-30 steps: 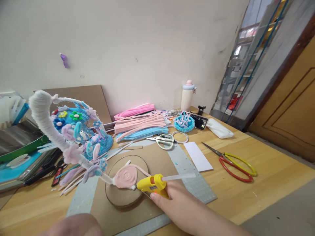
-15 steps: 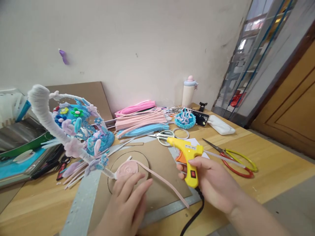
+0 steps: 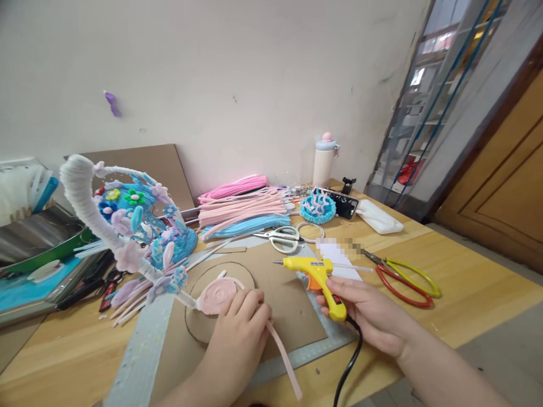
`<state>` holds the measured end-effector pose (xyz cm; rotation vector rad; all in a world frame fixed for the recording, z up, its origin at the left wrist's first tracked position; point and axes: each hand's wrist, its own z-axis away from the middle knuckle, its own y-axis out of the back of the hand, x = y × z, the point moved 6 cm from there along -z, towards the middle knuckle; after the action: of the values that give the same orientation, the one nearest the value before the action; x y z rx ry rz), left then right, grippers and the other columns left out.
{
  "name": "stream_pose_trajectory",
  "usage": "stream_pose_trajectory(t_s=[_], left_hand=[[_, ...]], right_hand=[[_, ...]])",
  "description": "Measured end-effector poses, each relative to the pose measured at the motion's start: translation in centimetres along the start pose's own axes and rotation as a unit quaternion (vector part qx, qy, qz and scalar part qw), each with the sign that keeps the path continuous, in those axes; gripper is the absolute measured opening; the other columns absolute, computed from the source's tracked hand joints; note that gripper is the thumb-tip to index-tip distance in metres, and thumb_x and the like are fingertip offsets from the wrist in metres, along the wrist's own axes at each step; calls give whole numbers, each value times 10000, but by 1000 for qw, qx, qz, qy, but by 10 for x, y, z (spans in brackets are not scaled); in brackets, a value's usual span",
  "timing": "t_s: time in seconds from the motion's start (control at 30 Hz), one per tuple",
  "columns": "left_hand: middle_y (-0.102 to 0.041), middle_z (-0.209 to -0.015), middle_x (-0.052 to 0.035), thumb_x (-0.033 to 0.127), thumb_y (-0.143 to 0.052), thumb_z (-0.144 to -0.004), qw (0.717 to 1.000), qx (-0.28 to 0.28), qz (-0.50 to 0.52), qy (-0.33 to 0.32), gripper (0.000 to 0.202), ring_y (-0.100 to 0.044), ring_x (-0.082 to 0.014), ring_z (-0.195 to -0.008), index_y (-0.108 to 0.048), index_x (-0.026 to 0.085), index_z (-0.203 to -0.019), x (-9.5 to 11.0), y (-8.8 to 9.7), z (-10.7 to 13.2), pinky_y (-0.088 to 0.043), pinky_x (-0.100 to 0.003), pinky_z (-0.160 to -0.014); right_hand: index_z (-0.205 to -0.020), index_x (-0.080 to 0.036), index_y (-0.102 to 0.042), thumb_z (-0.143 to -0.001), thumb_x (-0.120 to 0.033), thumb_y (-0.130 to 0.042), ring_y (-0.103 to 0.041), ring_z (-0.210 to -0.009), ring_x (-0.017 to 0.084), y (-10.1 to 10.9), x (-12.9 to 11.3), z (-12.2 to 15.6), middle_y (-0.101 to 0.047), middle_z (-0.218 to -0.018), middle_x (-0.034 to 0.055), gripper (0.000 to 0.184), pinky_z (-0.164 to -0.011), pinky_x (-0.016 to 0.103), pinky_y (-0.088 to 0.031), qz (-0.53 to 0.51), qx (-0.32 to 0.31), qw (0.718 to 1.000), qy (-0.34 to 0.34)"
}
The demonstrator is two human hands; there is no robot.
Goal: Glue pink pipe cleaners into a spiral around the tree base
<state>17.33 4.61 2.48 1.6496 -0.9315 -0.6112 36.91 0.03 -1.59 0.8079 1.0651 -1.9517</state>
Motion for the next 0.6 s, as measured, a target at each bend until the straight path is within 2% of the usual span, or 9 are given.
stream_pose_trajectory(t_s=[0.1, 0.17, 0.27, 0.33, 0.4, 0.47, 0.5, 0.53, 0.6], left_hand=[[-586, -926, -35, 105, -461, -878, 998, 12, 57, 31, 135, -547, -208, -822, -553, 200, -850, -2, 7, 12, -486, -367, -714], [-592, -926, -47, 109, -467, -871, 996, 17, 81, 32, 126, -562, -202, -799, -557, 196, -860, -2, 6, 23, -498, -346, -688], [-618, -936, -60, 105, -488, -849, 998, 25, 64, 10, 120, -591, -207, -787, -566, 190, -883, -3, 1, 39, -516, -339, -669], [-635, -933, -58, 107, -492, -842, 999, 32, 41, -9, 129, -606, -212, -778, -570, 193, -898, -3, -3, 48, -522, -338, -650], [-649, -941, -57, 108, -490, -840, 998, 48, 24, -22, 149, -621, -218, -794, -575, 199, -922, -4, -5, 54, -527, -337, -647], [-659, -943, -56, 108, -487, -840, 997, 69, 14, -28, 175, -636, -219, -806, -580, 204, -952, -5, -4, 60, -531, -332, -652], [-665, -940, -57, 106, -486, -841, 996, 80, 11, -28, 186, -643, -215, -803, -583, 205, -965, -5, -4, 62, -533, -324, -651], [-670, -933, -57, 104, -483, -843, 996, 90, 9, -25, 192, -650, -211, -799, -587, 205, -970, -6, -3, 65, -534, -315, -650], [-681, -913, -55, 98, -468, -853, 993, 115, 5, -15, 199, -663, -197, -788, -597, 208, -957, -9, -2, 71, -534, -292, -649]], right_hand=[[-920, -130, -674, -813, -301, -679, -655, -724, 129, -11, -1, -13, -693, -953, 95, 202, -651, 201, -551, 100, -41, 994, 34], [-943, -139, -637, -825, -366, -633, -666, -717, 138, -14, -1, -25, -692, -1003, 98, 256, -655, 242, -556, 202, -28, 977, 62], [-920, -169, -587, -837, -420, -543, -655, -595, 171, -11, -5, -39, -705, -761, 51, 268, -531, 273, -507, 384, 51, 915, 109], [-816, -194, -585, -794, -421, -575, -608, -524, 182, -7, -10, -42, -638, -579, 1, 227, -463, 253, -414, 442, 97, 883, 128], [-725, -212, -590, -761, -407, -610, -589, -550, 195, -7, -19, -37, -604, -545, -3, 199, -466, 246, -346, 492, 138, 846, 151], [-745, -227, -620, -795, -407, -576, -607, -634, 217, -14, -32, -26, -642, -626, 18, 192, -506, 261, -347, 571, 176, 779, 190], [-797, -235, -639, -830, -406, -537, -621, -682, 226, -23, -37, -20, -669, -693, 29, 202, -538, 275, -372, 609, 178, 743, 216], [-866, -244, -652, -866, -398, -494, -632, -730, 226, -34, -40, -15, -691, -765, 33, 220, -582, 289, -405, 625, 154, 725, 244], [-960, -241, -655, -917, -330, -427, -640, -849, 202, -65, -39, -7, -704, -923, 39, 248, -713, 300, -462, 612, 44, 727, 308]])
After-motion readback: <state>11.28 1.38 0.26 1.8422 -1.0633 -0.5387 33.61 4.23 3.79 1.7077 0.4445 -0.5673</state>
